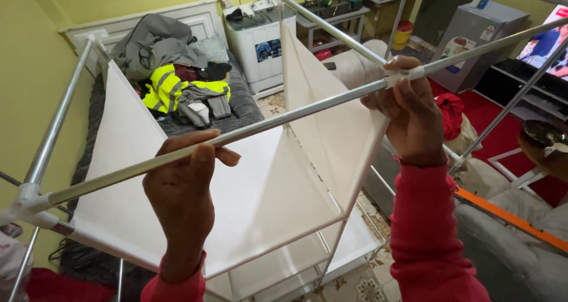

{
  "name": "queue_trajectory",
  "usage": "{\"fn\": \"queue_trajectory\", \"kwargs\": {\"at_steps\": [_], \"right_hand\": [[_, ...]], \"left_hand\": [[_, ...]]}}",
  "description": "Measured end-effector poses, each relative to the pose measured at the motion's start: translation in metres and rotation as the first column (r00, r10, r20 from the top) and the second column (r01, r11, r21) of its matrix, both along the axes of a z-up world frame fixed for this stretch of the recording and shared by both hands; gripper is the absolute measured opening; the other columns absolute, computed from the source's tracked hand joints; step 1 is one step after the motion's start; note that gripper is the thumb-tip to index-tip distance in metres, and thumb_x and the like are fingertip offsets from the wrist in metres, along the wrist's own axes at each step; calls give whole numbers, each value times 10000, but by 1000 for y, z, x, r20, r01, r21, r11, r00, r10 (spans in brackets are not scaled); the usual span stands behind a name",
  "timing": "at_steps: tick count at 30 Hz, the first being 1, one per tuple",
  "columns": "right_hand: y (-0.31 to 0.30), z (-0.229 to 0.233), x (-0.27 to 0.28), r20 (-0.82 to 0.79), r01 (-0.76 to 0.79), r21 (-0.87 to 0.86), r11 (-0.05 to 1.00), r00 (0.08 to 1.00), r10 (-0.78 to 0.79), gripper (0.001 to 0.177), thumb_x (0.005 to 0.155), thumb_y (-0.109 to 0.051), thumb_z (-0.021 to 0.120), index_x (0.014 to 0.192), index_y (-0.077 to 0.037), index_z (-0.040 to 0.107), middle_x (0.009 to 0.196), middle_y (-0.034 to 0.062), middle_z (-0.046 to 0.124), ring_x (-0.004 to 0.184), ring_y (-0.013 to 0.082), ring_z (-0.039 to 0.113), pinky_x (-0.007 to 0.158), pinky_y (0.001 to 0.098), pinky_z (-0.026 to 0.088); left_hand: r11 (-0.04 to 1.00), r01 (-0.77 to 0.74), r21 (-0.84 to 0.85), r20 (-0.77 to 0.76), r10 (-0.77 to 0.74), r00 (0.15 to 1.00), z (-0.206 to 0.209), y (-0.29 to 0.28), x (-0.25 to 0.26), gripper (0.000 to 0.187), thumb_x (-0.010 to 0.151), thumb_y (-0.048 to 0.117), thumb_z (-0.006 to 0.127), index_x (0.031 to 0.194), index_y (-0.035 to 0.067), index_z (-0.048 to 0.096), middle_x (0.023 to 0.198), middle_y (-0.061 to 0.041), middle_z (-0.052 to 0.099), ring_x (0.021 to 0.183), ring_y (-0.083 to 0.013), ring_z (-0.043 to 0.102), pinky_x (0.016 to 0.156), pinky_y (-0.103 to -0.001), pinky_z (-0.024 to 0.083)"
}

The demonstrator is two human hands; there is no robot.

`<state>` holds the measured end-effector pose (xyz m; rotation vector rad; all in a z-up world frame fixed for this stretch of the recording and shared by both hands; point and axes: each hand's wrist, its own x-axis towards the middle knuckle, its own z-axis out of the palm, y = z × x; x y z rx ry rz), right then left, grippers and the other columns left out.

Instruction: Assembling a metal and fabric storage rack by connecting poles and joints.

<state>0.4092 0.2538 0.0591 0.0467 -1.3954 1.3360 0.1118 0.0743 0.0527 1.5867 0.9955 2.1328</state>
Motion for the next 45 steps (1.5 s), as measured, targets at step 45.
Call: {"fn": "queue_trajectory", "kwargs": {"at_steps": [45], "right_hand": [[-6,-1,-4,-6,74,12,997,997,-74,321,1188,-416,516,1234,-102,562,651,-4,402,641,111,389,790,318,413]], "left_hand": [[999,-18,-46,33,19,999,2,-6,-3,210,1081,120,630,1205,-49,644,900,-143,753,840,-173,739,827,-264,560]]}}
